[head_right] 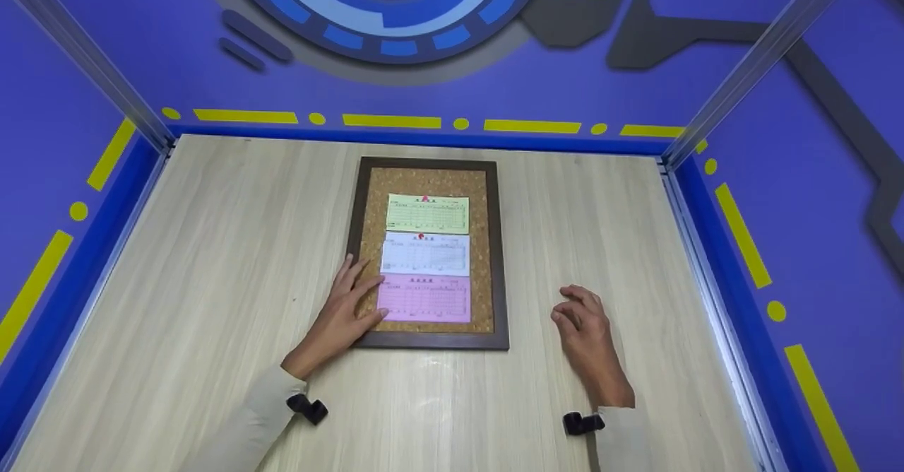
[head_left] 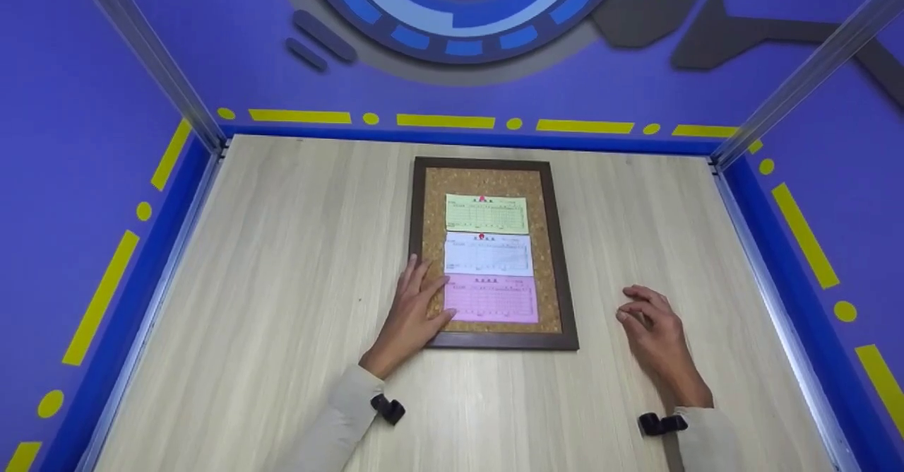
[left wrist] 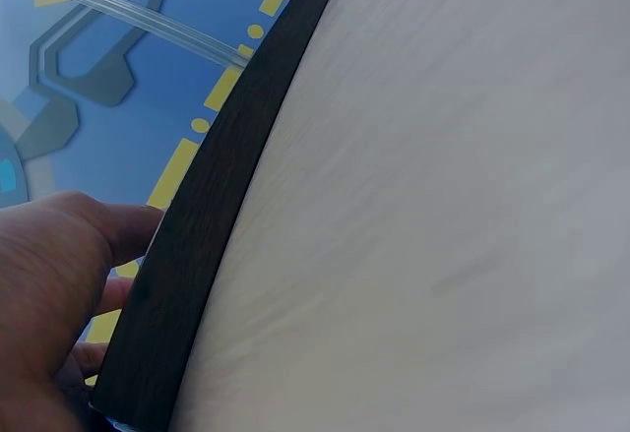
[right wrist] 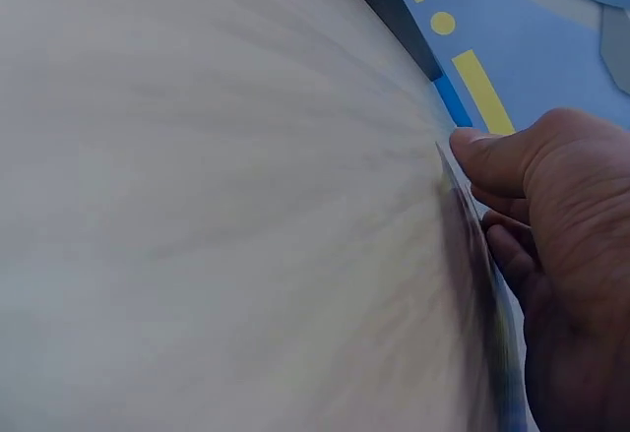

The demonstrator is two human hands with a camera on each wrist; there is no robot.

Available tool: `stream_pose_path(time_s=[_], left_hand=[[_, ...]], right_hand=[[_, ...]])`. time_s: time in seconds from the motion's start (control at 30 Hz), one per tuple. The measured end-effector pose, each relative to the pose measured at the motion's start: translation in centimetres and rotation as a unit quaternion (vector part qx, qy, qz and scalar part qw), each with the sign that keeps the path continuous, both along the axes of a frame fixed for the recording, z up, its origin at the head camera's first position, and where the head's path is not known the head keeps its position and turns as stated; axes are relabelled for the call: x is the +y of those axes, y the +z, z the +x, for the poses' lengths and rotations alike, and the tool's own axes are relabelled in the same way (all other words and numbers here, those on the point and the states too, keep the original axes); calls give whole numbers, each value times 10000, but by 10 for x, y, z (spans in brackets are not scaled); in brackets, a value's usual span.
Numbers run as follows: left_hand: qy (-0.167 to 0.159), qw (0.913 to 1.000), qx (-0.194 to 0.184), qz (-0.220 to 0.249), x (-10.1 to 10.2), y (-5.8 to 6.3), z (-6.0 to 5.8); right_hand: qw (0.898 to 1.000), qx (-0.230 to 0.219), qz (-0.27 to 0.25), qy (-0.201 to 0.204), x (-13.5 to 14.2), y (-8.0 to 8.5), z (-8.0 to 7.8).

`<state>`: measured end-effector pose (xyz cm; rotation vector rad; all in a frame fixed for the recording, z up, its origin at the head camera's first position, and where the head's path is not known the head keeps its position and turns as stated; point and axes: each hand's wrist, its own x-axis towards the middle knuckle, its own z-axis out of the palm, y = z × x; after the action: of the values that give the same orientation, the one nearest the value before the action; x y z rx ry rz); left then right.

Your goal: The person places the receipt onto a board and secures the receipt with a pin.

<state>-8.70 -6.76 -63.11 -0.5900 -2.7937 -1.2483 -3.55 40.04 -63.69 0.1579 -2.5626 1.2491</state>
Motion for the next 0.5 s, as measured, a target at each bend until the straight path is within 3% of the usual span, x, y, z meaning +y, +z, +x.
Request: stream_pose_path(time_s=[0.13,0.33,0.5], left_hand=[[12,10000,31,18,-1,0,0],[-51,10000,22,79,-2,0,0],[-44,10000,22,64,-2,0,0]], right_hand=[[10000,35,-57,10,-5,4,-2],[9970,689,-165,318,-15,8,-11],[9948,863,-322,427,-26,13,-21]])
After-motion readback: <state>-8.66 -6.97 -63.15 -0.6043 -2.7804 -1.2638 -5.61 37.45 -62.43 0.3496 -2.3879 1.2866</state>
